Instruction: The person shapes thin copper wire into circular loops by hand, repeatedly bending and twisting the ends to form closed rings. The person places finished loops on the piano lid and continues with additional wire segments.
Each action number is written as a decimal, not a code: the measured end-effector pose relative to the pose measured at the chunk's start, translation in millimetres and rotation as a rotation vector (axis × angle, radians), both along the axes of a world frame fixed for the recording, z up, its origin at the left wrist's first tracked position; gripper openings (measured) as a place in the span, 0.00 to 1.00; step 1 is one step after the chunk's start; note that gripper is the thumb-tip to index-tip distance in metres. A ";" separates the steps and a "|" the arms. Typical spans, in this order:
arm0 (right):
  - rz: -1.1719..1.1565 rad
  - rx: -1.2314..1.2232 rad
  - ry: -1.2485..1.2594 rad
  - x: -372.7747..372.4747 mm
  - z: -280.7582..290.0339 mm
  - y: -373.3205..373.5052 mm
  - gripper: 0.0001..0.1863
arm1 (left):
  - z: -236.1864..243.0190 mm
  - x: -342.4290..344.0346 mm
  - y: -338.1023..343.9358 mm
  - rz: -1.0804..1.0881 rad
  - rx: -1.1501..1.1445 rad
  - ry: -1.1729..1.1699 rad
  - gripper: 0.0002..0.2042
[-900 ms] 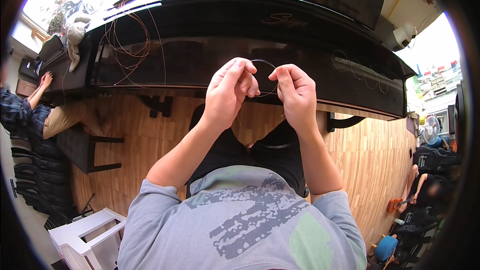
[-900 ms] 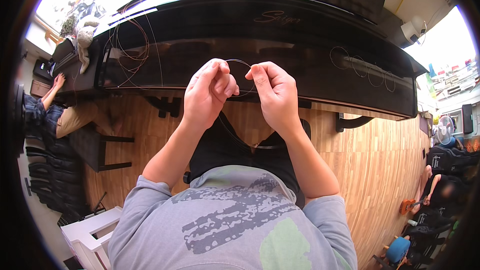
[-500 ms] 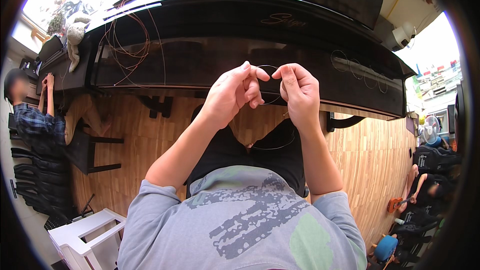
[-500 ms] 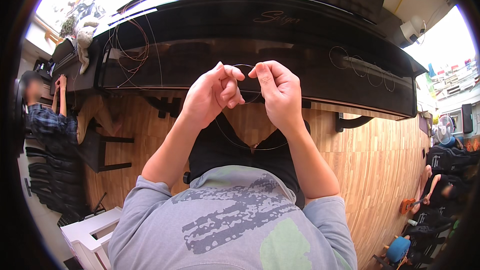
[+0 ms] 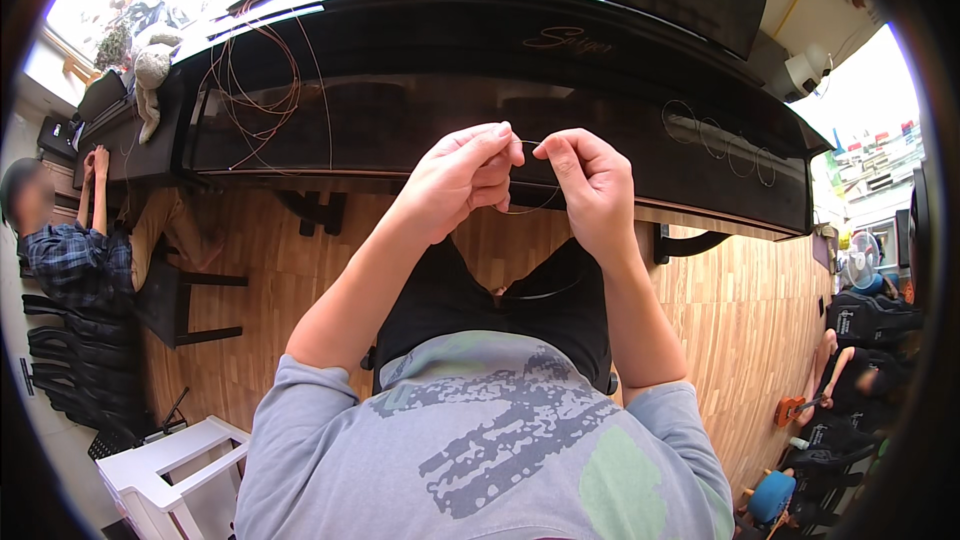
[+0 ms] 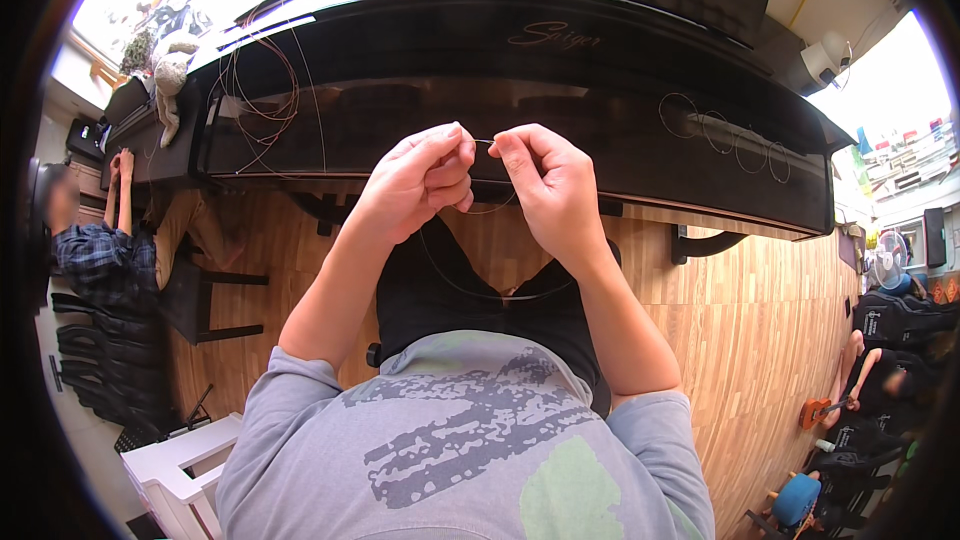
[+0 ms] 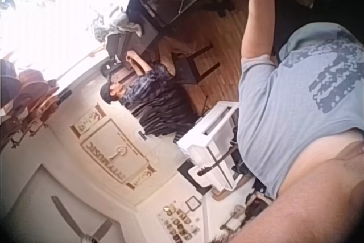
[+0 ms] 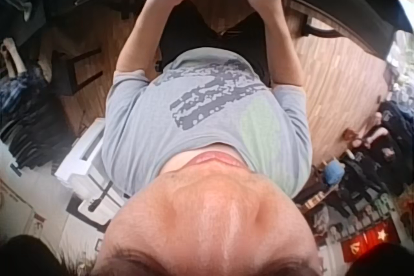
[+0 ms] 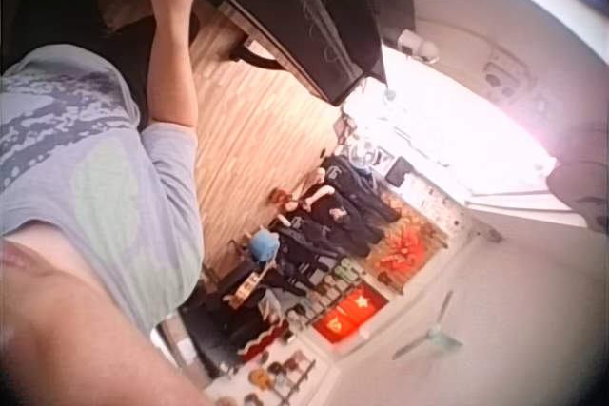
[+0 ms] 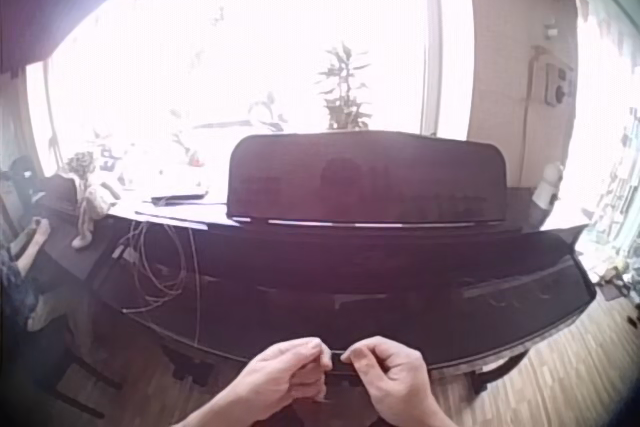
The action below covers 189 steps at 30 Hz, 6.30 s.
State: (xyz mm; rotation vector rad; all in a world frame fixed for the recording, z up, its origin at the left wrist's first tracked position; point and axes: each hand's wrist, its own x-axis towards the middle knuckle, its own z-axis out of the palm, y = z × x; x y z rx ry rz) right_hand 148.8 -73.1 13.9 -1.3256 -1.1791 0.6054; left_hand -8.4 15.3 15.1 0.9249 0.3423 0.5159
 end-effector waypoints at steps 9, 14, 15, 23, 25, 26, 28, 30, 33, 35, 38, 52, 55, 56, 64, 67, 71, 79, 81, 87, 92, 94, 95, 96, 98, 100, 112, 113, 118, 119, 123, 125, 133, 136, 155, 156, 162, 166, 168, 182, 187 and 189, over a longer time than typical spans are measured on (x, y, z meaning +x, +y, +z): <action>0.070 0.374 -0.674 -35.9 20.4 -68.5 0.11 | 3.6 -1.3 7.0 0.218 0.009 0.004 0.11; 0.866 -0.495 -0.043 -74.4 -55.9 -75.4 0.21 | 4.1 1.2 12.0 0.289 -0.038 -0.057 0.11; 0.839 -0.589 0.188 -73.8 -64.9 -70.9 0.22 | 3.1 2.7 11.5 0.300 -0.051 -0.071 0.11; 0.325 -0.115 0.836 -46.9 -58.7 -37.9 0.16 | -3.0 3.7 11.8 0.373 -0.131 -0.119 0.11; 0.245 -0.052 0.750 -42.1 -56.1 -35.0 0.14 | -3.4 2.9 11.7 0.378 -0.144 -0.128 0.11; 0.194 -0.024 0.681 -40.1 -55.8 -33.5 0.13 | -4.1 2.9 11.5 0.373 -0.155 -0.129 0.11; 0.121 0.038 0.585 -36.9 -53.9 -31.6 0.11 | -6.8 4.1 10.9 0.361 -0.178 -0.133 0.11; 0.050 0.105 0.487 -33.8 -51.0 -29.2 0.10 | -8.7 6.9 9.5 0.355 -0.210 -0.131 0.11; -0.051 0.207 0.349 -27.1 -50.2 -23.6 0.06 | -11.4 11.4 6.2 0.349 -0.226 -0.126 0.10; -0.098 0.249 0.300 -23.5 -46.2 -18.3 0.05 | -10.4 14.1 2.8 0.347 -0.221 -0.123 0.10; -0.150 0.298 0.190 -19.5 -41.3 -14.6 0.04 | -10.2 17.6 -1.1 0.341 -0.209 -0.111 0.10; -0.244 0.188 -0.115 -20.6 -22.5 -0.5 0.14 | -13.5 25.2 -12.2 0.317 -0.249 -0.171 0.09; -0.188 0.124 -0.027 -19.3 -18.9 -0.5 0.14 | -14.4 25.8 -12.8 0.319 -0.252 -0.175 0.10; -0.162 0.095 0.033 -19.2 -17.4 -0.2 0.13 | -14.7 25.8 -12.7 0.326 -0.249 -0.174 0.10; 0.182 0.015 0.895 -8.7 -6.6 4.7 0.15 | -16.0 30.3 -15.7 0.352 -0.227 -0.162 0.10; 0.249 -0.005 0.951 -1.6 -7.4 6.6 0.15 | -16.2 32.2 -18.4 0.354 -0.232 -0.177 0.10; 0.320 -0.048 0.988 8.0 -10.6 11.5 0.17 | -17.8 33.7 -19.5 0.346 -0.219 -0.173 0.10; 0.281 -0.134 0.924 12.7 -11.1 19.6 0.16 | -25.2 39.2 -22.2 0.376 -0.122 -0.188 0.10; 0.263 -0.123 0.922 11.7 -9.1 20.2 0.14 | -25.5 39.7 -22.5 0.379 -0.109 -0.189 0.10; 0.144 -0.115 0.906 3.8 2.4 19.1 0.10 | -27.0 41.3 -24.1 0.375 -0.051 -0.175 0.10; 0.186 -0.092 0.834 6.4 -2.0 20.7 0.11 | -29.9 41.9 -23.8 0.380 -0.045 -0.162 0.10; 0.184 -0.100 0.822 5.7 -1.3 21.2 0.11 | -30.9 41.8 -23.4 0.377 -0.040 -0.155 0.10; 0.181 -0.107 0.820 4.6 -0.2 21.5 0.11 | -31.3 41.8 -22.9 0.375 -0.039 -0.151 0.10; 0.179 -0.114 0.818 4.1 0.3 21.8 0.11 | -31.6 41.9 -22.7 0.374 -0.036 -0.146 0.10; 0.205 -0.110 0.826 5.7 -2.4 22.2 0.10 | -31.8 42.3 -22.3 0.376 -0.037 -0.144 0.10; 0.197 -0.101 0.810 5.9 -4.4 22.7 0.09 | -31.3 42.9 -23.0 0.378 -0.054 -0.147 0.10; 0.037 0.027 0.668 9.9 -13.2 27.8 0.08 | -28.9 24.4 -46.5 0.695 0.821 0.348 0.15; 0.026 0.026 0.658 11.6 -12.9 27.5 0.08 | -14.5 13.2 -52.9 0.632 1.081 0.452 0.15; 0.058 0.007 0.627 6.3 -8.4 24.2 0.08 | 39.3 1.3 -32.7 0.874 1.846 0.554 0.18; 0.068 0.001 0.620 3.4 -6.7 22.7 0.08 | 40.7 4.1 -23.5 0.817 1.789 0.589 0.21; 0.106 -0.009 0.612 0.1 -1.9 18.1 0.07 | 20.9 9.7 -5.9 0.327 1.142 0.442 0.14; 0.121 -0.006 0.642 0.3 1.7 18.0 0.07 | 10.2 10.5 -11.5 0.254 0.933 0.403 0.13; 0.125 0.025 0.824 -8.3 1.3 19.3 0.06 | -24.7 37.9 -21.1 0.382 0.258 -0.122 0.15; 0.124 0.059 0.885 -13.2 2.2 19.3 0.06 | -25.6 34.9 -18.1 0.339 0.159 -0.154 0.15; 0.164 -0.036 1.022 -7.2 1.2 17.5 0.07 | -21.4 37.5 -16.1 0.385 -0.049 -0.135 0.10; 0.198 -0.052 1.027 -5.8 -0.8 17.7 0.07 | -20.5 37.1 -16.2 0.385 -0.047 -0.140 0.10; 0.320 -0.124 1.035 6.5 -5.7 19.3 0.08 | -20.6 34.7 -13.0 0.287 -0.047 -0.118 0.09; 0.282 -0.151 0.993 9.9 -7.1 20.2 0.08 | -16.9 32.2 -8.7 0.187 -0.017 -0.017 0.09; 0.252 -0.146 0.975 9.2 -7.7 19.9 0.08 | -14.9 32.9 -8.0 0.178 -0.017 -0.017 0.09; -0.165 0.019 -0.044 -0.2 -1.6 -7.7 0.10 | -8.1 28.7 -5.3 0.326 -0.092 -0.027 0.10; -0.412 0.370 -0.790 11.8 37.7 -29.7 0.08 | -13.0 29.4 -4.3 0.316 -0.023 0.012 0.11; -0.439 0.362 -0.999 17.9 41.7 -18.6 0.18 | -15.2 29.2 -5.9 0.300 0.029 0.042 0.11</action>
